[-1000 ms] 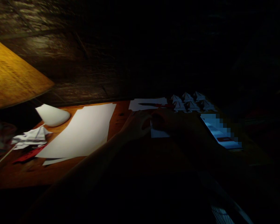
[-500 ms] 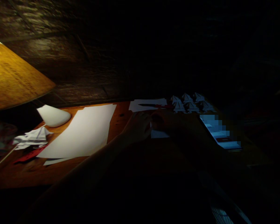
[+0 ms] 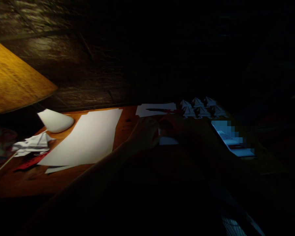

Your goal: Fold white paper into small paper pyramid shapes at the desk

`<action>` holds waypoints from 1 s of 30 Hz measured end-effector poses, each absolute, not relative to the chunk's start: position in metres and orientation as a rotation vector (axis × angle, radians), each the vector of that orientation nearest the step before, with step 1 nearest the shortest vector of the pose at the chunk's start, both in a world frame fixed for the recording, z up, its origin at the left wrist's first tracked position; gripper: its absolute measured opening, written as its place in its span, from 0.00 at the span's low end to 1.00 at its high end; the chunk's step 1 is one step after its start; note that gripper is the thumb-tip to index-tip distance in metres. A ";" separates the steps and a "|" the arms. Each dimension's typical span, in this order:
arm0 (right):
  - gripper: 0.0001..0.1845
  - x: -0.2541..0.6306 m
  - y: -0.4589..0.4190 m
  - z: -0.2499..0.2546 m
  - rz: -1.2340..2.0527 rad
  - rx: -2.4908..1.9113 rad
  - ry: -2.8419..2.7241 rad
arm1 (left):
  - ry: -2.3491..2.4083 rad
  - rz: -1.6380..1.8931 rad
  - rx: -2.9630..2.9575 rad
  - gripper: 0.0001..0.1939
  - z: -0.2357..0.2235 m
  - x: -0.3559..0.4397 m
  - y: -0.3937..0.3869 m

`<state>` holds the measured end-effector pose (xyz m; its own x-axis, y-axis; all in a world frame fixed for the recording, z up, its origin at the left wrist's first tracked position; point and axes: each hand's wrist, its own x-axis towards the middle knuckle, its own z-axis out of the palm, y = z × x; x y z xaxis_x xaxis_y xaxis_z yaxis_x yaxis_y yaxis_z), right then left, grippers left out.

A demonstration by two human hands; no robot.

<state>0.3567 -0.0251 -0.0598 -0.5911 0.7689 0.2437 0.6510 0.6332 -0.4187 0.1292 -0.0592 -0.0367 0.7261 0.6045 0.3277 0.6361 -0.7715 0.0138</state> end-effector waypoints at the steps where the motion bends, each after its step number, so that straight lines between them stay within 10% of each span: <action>1: 0.23 0.357 -0.025 -0.059 0.400 -1.121 -2.451 | -1.021 -0.466 -2.830 0.15 -0.037 0.128 -0.059; 30: 0.25 0.364 -0.031 -0.055 0.337 -1.179 -2.419 | -0.964 -0.416 -3.035 0.28 -0.036 0.109 -0.053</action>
<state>0.3636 -0.0310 -0.0551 -0.5485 0.7918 0.2687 0.6884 0.6100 -0.3924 0.1086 -0.0532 -0.0360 0.7865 0.5758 0.2233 0.5577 -0.8175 0.1439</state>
